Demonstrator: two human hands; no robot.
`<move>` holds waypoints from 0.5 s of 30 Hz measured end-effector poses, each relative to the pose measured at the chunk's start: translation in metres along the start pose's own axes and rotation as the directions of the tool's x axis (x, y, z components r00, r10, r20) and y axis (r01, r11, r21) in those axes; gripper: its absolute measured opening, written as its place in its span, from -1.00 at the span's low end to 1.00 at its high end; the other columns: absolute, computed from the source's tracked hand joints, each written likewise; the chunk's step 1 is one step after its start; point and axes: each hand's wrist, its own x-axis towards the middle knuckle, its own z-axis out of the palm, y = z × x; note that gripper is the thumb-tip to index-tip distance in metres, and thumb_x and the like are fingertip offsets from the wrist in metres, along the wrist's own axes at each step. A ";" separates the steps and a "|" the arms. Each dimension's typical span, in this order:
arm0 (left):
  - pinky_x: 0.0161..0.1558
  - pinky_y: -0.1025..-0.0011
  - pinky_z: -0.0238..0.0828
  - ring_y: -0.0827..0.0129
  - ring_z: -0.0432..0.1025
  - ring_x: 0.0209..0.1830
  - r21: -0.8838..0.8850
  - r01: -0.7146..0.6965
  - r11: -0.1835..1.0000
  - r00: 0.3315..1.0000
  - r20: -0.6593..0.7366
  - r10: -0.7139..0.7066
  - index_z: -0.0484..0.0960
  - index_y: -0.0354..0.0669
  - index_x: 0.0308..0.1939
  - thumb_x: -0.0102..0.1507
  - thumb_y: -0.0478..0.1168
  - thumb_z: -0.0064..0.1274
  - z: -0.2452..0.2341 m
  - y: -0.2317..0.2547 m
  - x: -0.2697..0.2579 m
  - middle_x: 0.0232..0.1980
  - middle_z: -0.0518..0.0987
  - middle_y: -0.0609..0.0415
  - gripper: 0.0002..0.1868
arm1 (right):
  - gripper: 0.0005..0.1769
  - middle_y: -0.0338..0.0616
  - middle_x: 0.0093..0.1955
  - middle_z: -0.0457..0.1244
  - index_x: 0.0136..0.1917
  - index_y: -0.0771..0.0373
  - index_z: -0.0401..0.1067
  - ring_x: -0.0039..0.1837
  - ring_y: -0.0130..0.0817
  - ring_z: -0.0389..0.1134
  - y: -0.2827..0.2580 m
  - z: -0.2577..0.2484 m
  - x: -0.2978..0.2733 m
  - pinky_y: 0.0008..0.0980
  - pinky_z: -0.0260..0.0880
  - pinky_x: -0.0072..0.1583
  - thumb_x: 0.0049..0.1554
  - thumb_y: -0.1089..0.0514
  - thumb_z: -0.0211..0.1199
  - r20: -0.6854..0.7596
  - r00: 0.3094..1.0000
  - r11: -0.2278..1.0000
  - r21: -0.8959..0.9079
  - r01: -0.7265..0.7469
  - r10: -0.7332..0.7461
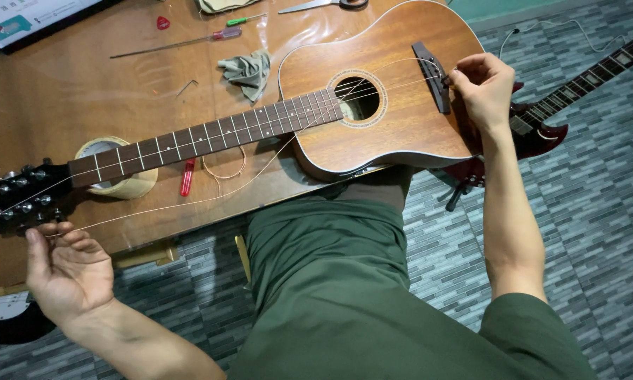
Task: The person replaces the strings on an acoustic guitar. They uncoil new strings, thread them through the bridge, and wind them onto the tuning pegs at the headstock. The person uses a red string winder to tighten the strings and plucks them to check the tension.
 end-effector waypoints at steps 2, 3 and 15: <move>-0.13 0.76 0.57 0.61 0.56 -0.23 -0.020 0.015 1.000 1.000 0.009 -0.015 0.69 -0.09 -0.11 0.41 -0.09 0.16 -0.004 0.001 0.002 -0.11 0.64 0.15 -0.83 | -0.90 -0.04 -0.08 0.41 -0.01 0.35 0.56 -0.06 -0.37 0.44 0.004 0.003 -0.003 -0.49 0.51 -0.02 0.23 0.44 0.43 -0.092 0.992 0.996 -0.042 0.082 -0.085; -0.13 0.76 0.57 0.61 0.56 -0.23 -0.019 0.017 1.000 1.000 0.010 -0.016 0.69 -0.09 -0.11 0.41 -0.09 0.16 -0.004 0.001 0.003 -0.11 0.64 0.15 -0.83 | -0.90 -0.04 -0.08 0.41 -0.01 0.35 0.56 -0.06 -0.37 0.44 0.004 0.003 -0.004 -0.49 0.51 -0.02 0.23 0.44 0.43 -0.093 0.992 0.996 -0.043 0.080 -0.084; -0.08 0.78 0.52 0.63 0.53 -0.19 -0.039 0.016 0.999 1.000 -0.012 -0.016 0.68 -0.01 0.00 0.38 -0.05 0.23 -0.053 0.026 0.031 0.00 0.63 0.20 -0.79 | -0.84 0.17 0.01 0.39 0.10 0.48 0.64 -0.01 -0.12 0.40 -0.007 0.002 -0.016 -0.28 0.48 -0.02 0.23 0.49 0.43 0.123 0.946 0.886 -0.332 0.323 -0.299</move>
